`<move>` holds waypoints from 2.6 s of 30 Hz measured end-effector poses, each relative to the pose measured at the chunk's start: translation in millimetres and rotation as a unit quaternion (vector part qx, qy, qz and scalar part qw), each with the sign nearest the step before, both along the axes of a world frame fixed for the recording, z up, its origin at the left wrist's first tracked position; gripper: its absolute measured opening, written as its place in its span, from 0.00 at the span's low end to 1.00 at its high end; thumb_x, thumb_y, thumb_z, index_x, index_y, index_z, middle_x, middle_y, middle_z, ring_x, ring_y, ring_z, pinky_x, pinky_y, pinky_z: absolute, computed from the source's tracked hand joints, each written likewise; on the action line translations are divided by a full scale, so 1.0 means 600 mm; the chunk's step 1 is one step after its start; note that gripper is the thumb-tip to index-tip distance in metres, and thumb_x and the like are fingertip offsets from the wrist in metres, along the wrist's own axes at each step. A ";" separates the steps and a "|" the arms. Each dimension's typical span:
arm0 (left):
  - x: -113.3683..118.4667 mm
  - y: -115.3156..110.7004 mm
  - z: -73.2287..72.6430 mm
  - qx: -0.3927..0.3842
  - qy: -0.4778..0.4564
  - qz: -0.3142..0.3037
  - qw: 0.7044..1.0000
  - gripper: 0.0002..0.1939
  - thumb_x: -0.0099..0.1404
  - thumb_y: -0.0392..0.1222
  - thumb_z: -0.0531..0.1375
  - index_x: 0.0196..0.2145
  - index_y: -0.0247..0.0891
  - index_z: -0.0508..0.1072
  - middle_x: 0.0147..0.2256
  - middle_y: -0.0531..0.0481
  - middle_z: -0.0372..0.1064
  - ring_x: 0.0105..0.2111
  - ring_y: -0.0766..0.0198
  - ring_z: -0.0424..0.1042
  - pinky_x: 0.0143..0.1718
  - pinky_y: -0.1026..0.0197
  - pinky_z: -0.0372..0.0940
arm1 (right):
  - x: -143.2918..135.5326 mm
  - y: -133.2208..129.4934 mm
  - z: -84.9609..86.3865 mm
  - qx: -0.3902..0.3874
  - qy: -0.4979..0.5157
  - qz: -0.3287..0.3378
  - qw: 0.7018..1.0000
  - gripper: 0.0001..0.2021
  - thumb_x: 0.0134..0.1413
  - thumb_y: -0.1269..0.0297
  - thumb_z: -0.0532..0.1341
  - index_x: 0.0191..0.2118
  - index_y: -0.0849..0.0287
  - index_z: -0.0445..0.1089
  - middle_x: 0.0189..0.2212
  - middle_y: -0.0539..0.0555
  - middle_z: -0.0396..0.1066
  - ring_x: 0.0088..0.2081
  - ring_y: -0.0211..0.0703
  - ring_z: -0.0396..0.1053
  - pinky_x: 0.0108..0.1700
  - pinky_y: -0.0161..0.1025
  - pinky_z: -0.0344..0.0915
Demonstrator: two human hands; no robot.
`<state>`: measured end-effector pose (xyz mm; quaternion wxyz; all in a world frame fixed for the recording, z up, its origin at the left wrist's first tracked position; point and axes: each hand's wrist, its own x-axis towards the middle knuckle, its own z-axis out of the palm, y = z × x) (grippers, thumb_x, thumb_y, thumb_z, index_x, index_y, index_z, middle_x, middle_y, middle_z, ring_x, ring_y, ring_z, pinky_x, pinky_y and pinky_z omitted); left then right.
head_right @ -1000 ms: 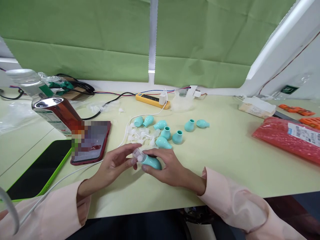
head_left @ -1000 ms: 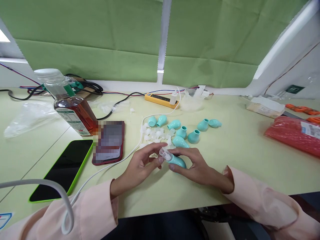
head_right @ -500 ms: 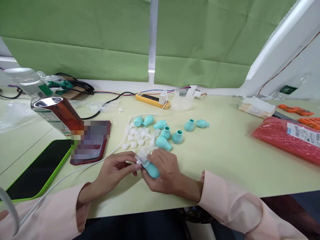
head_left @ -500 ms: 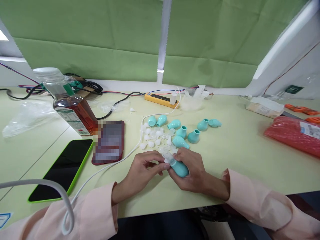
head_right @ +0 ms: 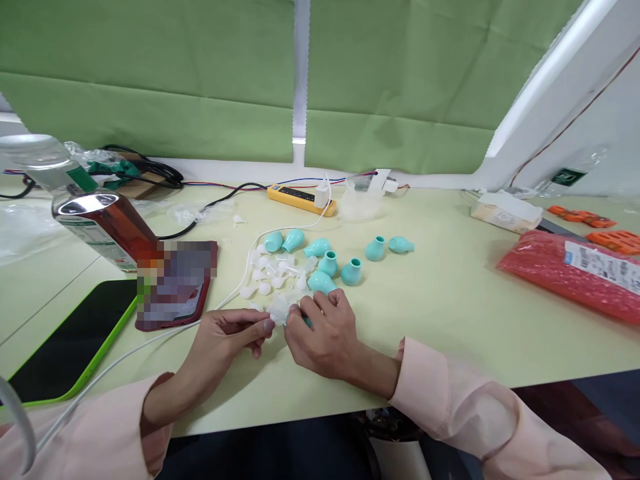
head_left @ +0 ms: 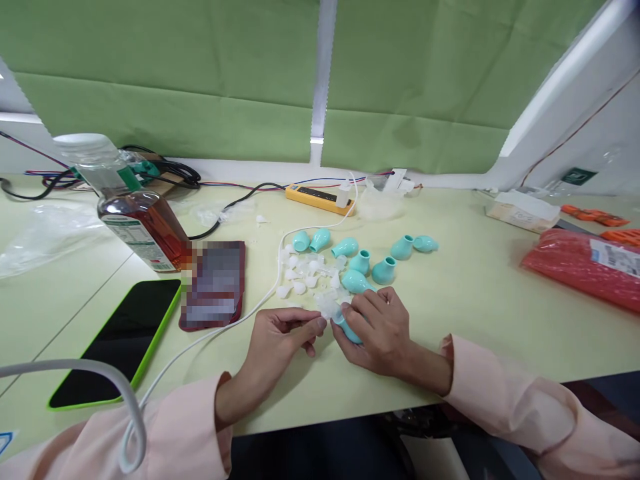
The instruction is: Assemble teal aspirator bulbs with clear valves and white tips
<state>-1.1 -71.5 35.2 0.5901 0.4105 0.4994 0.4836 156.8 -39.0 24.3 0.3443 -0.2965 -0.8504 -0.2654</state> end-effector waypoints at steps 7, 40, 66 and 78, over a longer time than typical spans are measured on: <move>-0.007 0.008 -0.005 -0.106 -0.111 -0.057 0.987 0.07 0.48 0.34 0.60 0.16 0.31 0.68 0.12 0.57 0.57 0.14 0.77 0.53 0.13 0.73 0.46 | -0.005 -0.001 -0.008 -0.034 -0.002 0.010 0.999 0.03 0.44 0.68 0.56 0.25 0.61 0.61 0.19 0.51 0.63 0.23 0.38 0.57 0.27 0.39 0.47; -0.027 0.045 -0.004 -0.001 0.010 0.017 1.000 0.11 0.48 0.43 0.61 0.27 0.32 0.69 0.21 0.51 0.67 0.21 0.69 0.66 0.22 0.66 0.64 | 0.002 0.010 0.005 -0.356 0.198 0.190 0.893 0.12 0.45 0.69 0.58 0.39 0.59 0.61 0.33 0.54 0.66 0.34 0.40 0.64 0.36 0.39 0.63; -0.021 0.022 0.005 0.008 0.013 -0.200 0.980 0.21 0.61 0.48 0.42 0.14 0.37 0.53 0.11 0.58 0.45 0.12 0.74 0.43 0.15 0.67 0.42 | 0.008 -0.010 0.021 -0.432 0.236 0.330 0.806 0.12 0.48 0.71 0.56 0.41 0.56 0.59 0.32 0.53 0.65 0.36 0.39 0.64 0.37 0.38 0.64; -0.038 0.041 0.015 0.237 0.371 -0.124 0.889 0.11 0.61 0.46 0.46 0.27 0.40 0.60 0.19 0.55 0.58 0.19 0.65 0.58 0.23 0.66 0.50 | -0.009 -0.009 0.012 -0.559 -0.014 0.334 0.758 0.14 0.50 0.65 0.55 0.44 0.60 0.60 0.39 0.55 0.67 0.42 0.37 0.64 0.45 0.36 0.60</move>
